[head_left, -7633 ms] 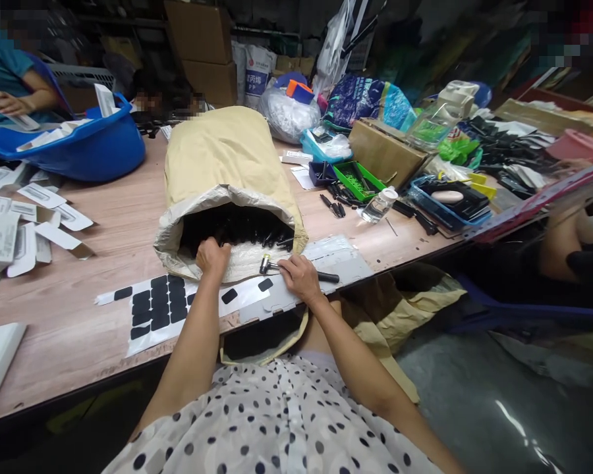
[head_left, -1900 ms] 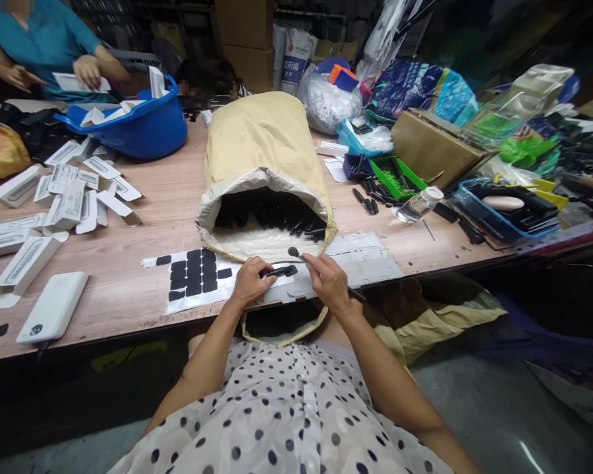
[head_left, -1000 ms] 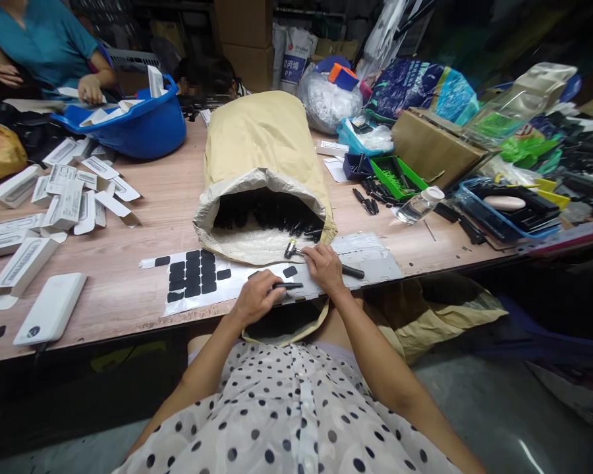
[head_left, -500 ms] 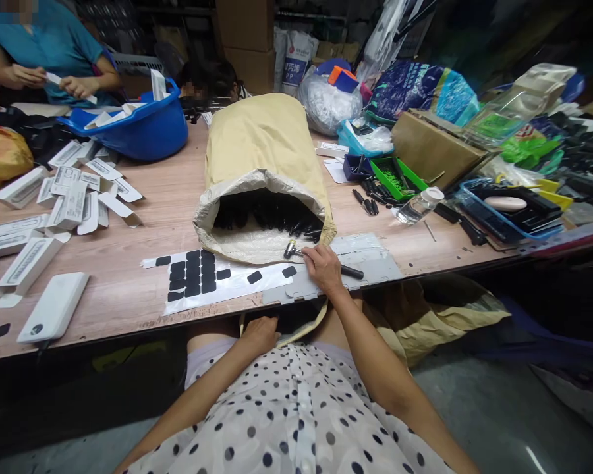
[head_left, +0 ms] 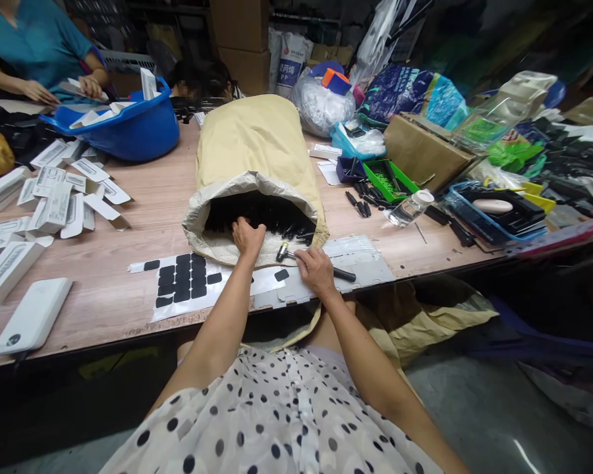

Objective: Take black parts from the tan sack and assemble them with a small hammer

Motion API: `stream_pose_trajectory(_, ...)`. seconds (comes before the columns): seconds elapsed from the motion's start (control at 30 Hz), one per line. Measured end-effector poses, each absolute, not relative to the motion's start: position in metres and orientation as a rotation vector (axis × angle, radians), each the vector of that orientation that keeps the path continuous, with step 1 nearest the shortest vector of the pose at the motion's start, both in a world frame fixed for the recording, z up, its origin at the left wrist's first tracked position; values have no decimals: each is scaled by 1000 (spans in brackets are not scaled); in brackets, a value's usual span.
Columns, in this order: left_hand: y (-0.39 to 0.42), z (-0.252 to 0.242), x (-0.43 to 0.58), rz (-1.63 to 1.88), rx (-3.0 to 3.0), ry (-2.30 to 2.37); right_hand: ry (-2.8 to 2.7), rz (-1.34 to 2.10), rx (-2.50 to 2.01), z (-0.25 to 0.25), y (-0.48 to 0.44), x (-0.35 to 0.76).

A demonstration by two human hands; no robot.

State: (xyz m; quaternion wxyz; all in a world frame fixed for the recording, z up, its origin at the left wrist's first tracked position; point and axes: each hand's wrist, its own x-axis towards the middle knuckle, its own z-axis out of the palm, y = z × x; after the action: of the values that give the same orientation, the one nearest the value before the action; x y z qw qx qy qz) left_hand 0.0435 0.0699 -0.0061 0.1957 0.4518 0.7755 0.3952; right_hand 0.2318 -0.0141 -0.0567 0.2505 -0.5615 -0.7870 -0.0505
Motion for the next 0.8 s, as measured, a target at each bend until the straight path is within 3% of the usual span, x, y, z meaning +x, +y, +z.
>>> stream_pose_trajectory(0.37, 64, -20, 14, 824, 1422, 2205, -2133, -92, -1559, -56, -15, 230)
stream_pose_trajectory(0.63, -26, -15, -11, 874, 1928, 1459, -2117, -95, -1578, -55, -15, 230)
stream_pose_trajectory(0.8, -43, -26, -12, 775, 2001, 1394, -2112, -114, -1557, -55, -15, 230)
